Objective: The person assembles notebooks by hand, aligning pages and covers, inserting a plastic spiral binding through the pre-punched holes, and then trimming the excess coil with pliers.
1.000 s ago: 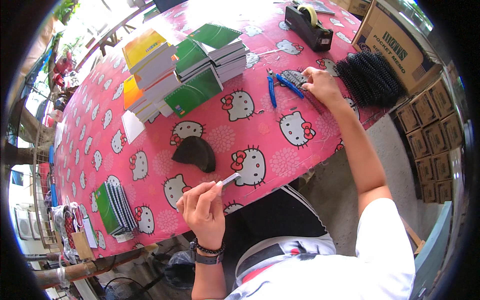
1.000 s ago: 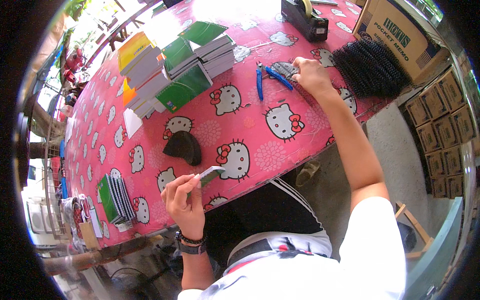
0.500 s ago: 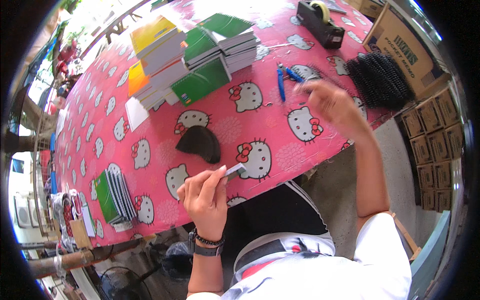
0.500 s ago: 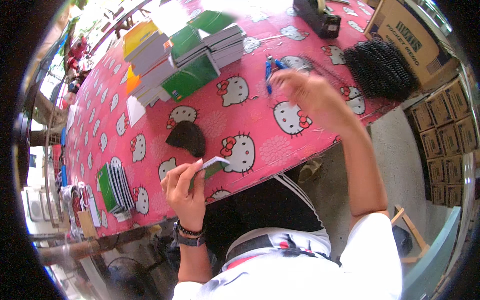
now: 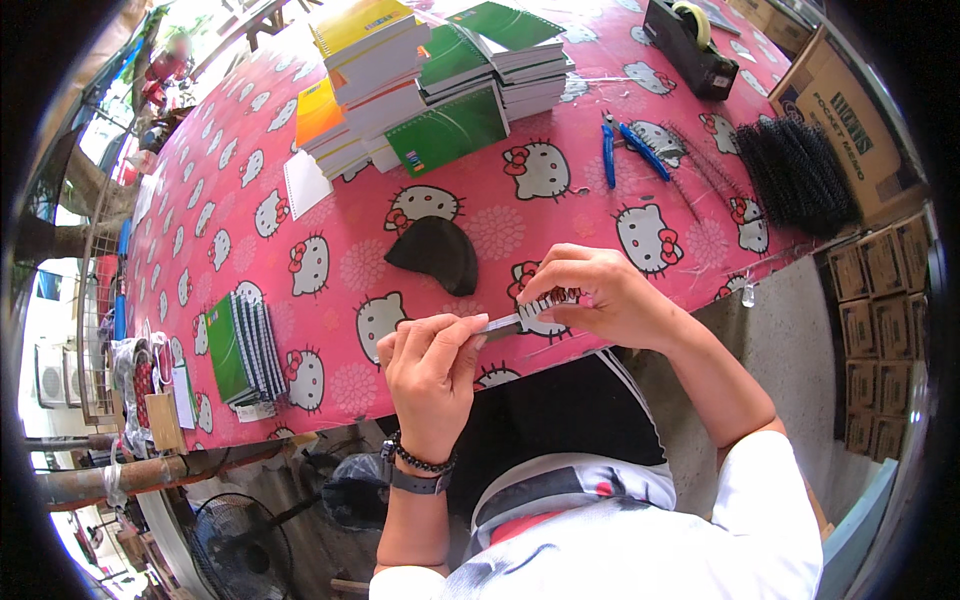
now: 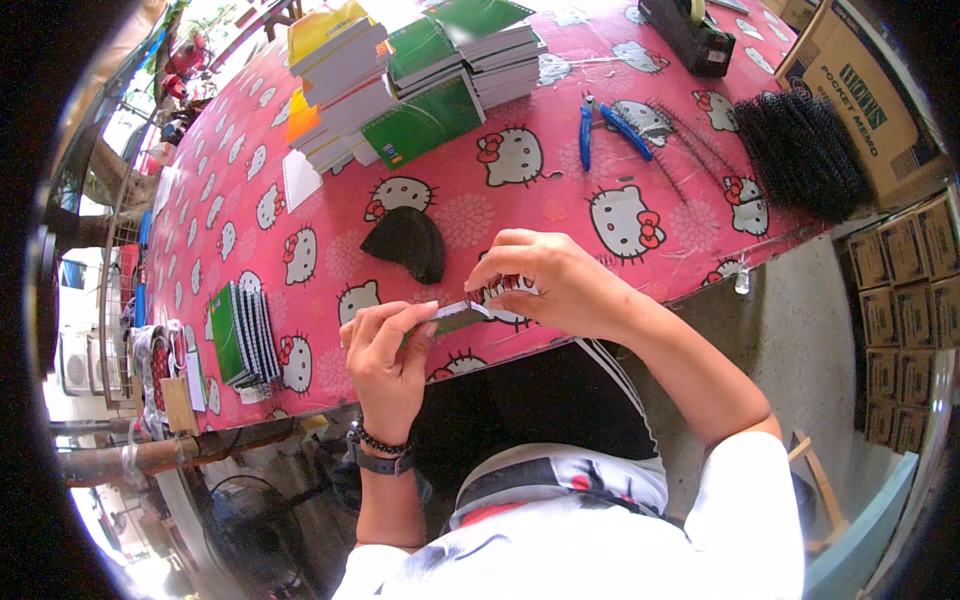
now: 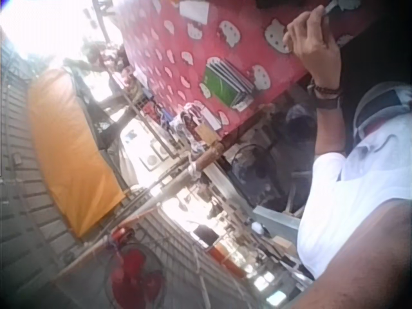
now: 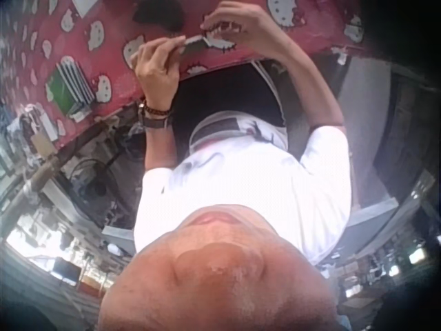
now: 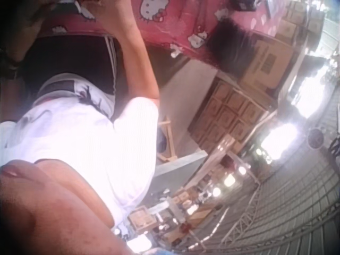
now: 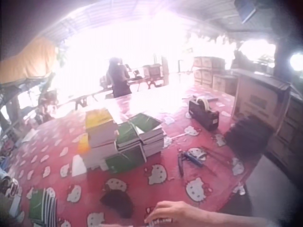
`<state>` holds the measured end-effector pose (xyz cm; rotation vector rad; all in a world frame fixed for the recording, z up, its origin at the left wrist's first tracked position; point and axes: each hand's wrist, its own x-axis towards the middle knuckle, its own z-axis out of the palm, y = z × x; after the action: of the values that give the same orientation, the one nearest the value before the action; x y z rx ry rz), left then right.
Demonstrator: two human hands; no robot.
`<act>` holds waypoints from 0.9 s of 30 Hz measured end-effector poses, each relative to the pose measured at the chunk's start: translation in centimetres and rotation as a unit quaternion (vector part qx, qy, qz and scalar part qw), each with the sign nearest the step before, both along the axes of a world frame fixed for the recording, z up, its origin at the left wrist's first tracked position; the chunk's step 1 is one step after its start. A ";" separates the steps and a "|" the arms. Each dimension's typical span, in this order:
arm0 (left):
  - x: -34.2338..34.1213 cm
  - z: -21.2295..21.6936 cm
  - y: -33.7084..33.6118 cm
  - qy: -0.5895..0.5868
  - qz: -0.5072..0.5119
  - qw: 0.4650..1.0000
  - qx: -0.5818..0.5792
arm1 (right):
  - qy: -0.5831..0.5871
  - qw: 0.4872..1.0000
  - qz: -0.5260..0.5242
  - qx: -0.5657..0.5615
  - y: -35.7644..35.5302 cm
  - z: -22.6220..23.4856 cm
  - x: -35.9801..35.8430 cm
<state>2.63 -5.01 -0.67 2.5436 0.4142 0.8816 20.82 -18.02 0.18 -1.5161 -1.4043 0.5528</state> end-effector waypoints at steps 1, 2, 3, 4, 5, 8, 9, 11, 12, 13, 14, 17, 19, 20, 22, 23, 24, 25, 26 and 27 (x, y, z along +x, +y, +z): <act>0.0 0.0 0.0 0.000 0.002 1.000 0.001 | 0.002 1.000 0.002 0.002 0.1 0.0 -0.1; 0.1 0.0 0.0 -0.001 0.001 1.000 0.001 | -0.007 1.000 0.000 0.010 0.1 -0.1 -0.1; 0.1 0.0 0.0 -0.002 0.000 1.000 0.002 | -0.017 1.000 -0.002 0.018 0.1 -0.2 0.0; 0.2 0.0 -0.1 -0.003 -0.001 1.000 0.002 | -0.027 0.999 -0.004 0.027 0.1 -0.3 0.0; 0.2 0.0 -0.1 -0.003 -0.001 1.000 0.001 | -0.036 0.999 0.017 0.008 0.1 -0.2 0.1; 0.1 0.0 -0.1 -0.002 0.000 1.000 -0.001 | -0.051 0.995 0.074 -0.045 0.1 0.2 0.7; 0.1 0.0 -0.1 -0.002 0.000 1.000 -0.002 | -0.047 0.993 0.088 -0.061 0.1 0.2 0.8; 0.1 0.1 -0.2 -0.001 0.002 1.000 -0.001 | -0.054 0.992 0.093 -0.061 0.1 0.2 0.8; 0.1 0.2 -0.3 0.000 0.003 1.000 -0.001 | -0.066 0.993 0.085 -0.044 0.2 0.2 0.8; 0.0 0.2 -0.4 0.001 0.004 1.000 0.000 | -0.077 0.994 0.075 -0.027 0.3 0.2 0.8; 0.0 0.2 -0.4 0.001 0.006 1.000 0.001 | -0.076 0.995 0.063 -0.029 0.4 0.5 0.8; -0.1 0.2 -0.4 -0.001 0.007 1.000 0.002 | -0.086 0.994 0.059 -0.026 0.5 1.1 0.8; -0.1 0.2 -0.5 -0.003 0.004 1.000 0.000 | -0.100 0.991 0.087 -0.021 0.4 0.6 0.9; -0.1 0.2 -0.5 -0.004 0.005 1.000 0.001 | -0.107 0.989 0.102 -0.018 0.4 0.5 1.0; -0.1 0.1 -0.7 -0.006 0.007 1.000 0.003 | -0.072 0.976 0.137 -0.153 0.5 1.0 1.4; -0.1 0.2 -0.7 0.002 0.009 1.000 0.006 | -0.056 0.962 0.153 -0.218 0.7 1.3 1.5; -0.2 0.2 -0.7 0.009 0.012 1.000 0.009 | -0.057 0.972 0.130 -0.189 0.8 1.4 1.4; -0.2 0.1 -0.9 0.017 0.016 1.000 0.011 | -0.057 0.980 0.108 -0.160 0.8 1.3 1.0; -0.2 -0.1 -1.0 0.031 0.015 0.999 0.010 | -0.061 0.986 0.085 -0.129 1.0 1.3 0.8; 0.2 0.3 -1.2 0.032 0.015 0.999 0.019 | -0.085 0.990 0.084 -0.072 1.1 1.3 1.0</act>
<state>2.84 -6.18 -0.34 2.6130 0.4599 0.8276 21.78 -16.90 1.44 -1.5971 -1.6656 0.6523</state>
